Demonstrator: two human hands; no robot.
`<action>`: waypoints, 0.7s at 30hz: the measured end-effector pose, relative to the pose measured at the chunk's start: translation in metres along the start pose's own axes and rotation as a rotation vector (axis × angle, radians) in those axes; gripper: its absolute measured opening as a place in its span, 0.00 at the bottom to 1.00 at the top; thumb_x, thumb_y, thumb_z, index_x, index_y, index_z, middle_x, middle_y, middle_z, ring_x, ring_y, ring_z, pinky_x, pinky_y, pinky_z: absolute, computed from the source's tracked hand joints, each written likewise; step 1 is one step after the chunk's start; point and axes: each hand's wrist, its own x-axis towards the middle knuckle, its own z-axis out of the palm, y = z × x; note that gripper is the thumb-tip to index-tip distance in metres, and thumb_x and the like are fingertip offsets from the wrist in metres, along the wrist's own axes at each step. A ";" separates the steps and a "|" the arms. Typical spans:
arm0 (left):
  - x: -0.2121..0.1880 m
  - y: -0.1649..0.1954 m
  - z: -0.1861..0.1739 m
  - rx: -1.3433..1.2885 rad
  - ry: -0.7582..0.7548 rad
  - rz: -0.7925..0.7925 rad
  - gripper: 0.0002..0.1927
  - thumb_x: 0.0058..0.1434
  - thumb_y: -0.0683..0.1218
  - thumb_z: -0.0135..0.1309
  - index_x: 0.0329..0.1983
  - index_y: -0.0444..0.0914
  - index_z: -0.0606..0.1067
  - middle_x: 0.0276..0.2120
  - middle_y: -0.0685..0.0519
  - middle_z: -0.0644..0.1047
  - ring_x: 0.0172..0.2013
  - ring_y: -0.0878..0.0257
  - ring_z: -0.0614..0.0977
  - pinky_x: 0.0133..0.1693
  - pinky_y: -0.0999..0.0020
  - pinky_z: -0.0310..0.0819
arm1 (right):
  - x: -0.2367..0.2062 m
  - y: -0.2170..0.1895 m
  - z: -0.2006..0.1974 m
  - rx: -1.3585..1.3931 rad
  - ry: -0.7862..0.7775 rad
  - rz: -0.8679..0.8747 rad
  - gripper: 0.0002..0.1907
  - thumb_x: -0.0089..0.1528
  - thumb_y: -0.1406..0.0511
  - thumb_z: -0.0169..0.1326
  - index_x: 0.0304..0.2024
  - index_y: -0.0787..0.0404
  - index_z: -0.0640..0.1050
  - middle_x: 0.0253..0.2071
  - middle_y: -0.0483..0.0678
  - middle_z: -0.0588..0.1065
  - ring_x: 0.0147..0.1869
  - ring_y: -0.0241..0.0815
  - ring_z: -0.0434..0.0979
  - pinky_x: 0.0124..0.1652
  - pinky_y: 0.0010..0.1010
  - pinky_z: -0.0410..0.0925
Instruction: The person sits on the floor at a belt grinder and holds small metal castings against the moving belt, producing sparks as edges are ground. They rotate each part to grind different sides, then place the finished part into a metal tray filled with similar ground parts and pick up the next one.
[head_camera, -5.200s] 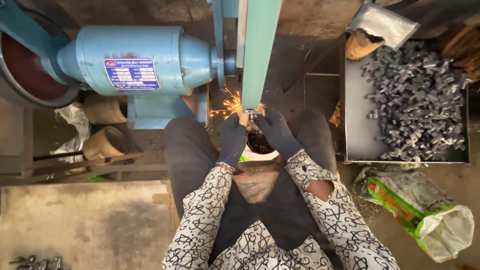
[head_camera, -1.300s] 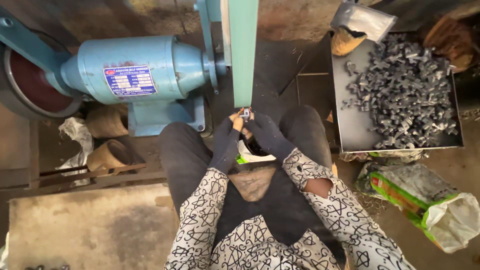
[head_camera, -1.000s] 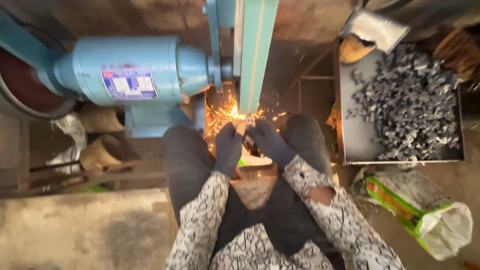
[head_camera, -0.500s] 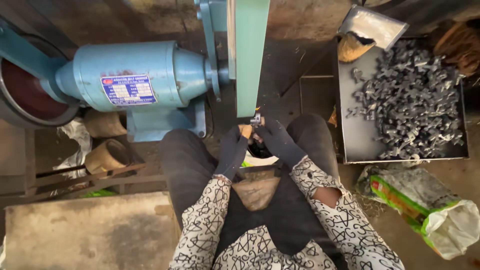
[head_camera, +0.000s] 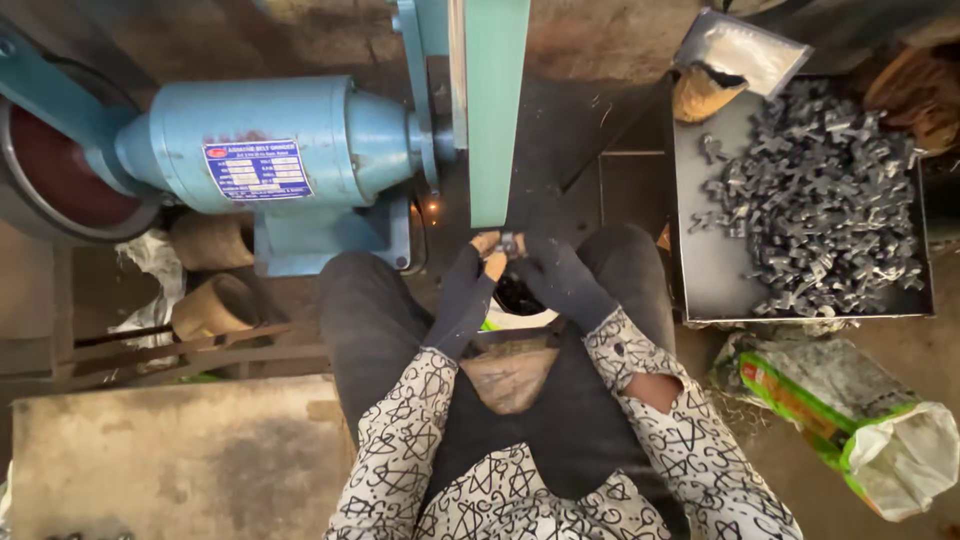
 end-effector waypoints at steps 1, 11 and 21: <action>-0.002 0.002 0.000 -0.025 -0.005 0.001 0.17 0.73 0.46 0.52 0.58 0.30 0.74 0.48 0.48 0.80 0.49 0.59 0.79 0.52 0.62 0.73 | -0.003 -0.009 0.000 -0.072 0.026 -0.026 0.10 0.62 0.65 0.58 0.43 0.65 0.77 0.33 0.55 0.78 0.36 0.46 0.81 0.37 0.37 0.72; -0.007 0.012 0.001 -0.318 0.093 -0.212 0.16 0.72 0.48 0.51 0.55 0.32 0.76 0.45 0.53 0.81 0.44 0.71 0.79 0.48 0.75 0.74 | -0.010 -0.025 0.023 0.501 0.085 0.373 0.11 0.69 0.63 0.50 0.42 0.64 0.79 0.30 0.41 0.78 0.32 0.29 0.75 0.33 0.24 0.68; 0.012 -0.007 0.008 -0.048 0.320 -0.235 0.12 0.69 0.47 0.57 0.41 0.32 0.80 0.27 0.57 0.77 0.28 0.71 0.74 0.31 0.72 0.67 | 0.014 0.027 0.030 0.173 0.073 0.147 0.11 0.69 0.65 0.51 0.42 0.68 0.78 0.31 0.47 0.77 0.36 0.35 0.75 0.37 0.30 0.67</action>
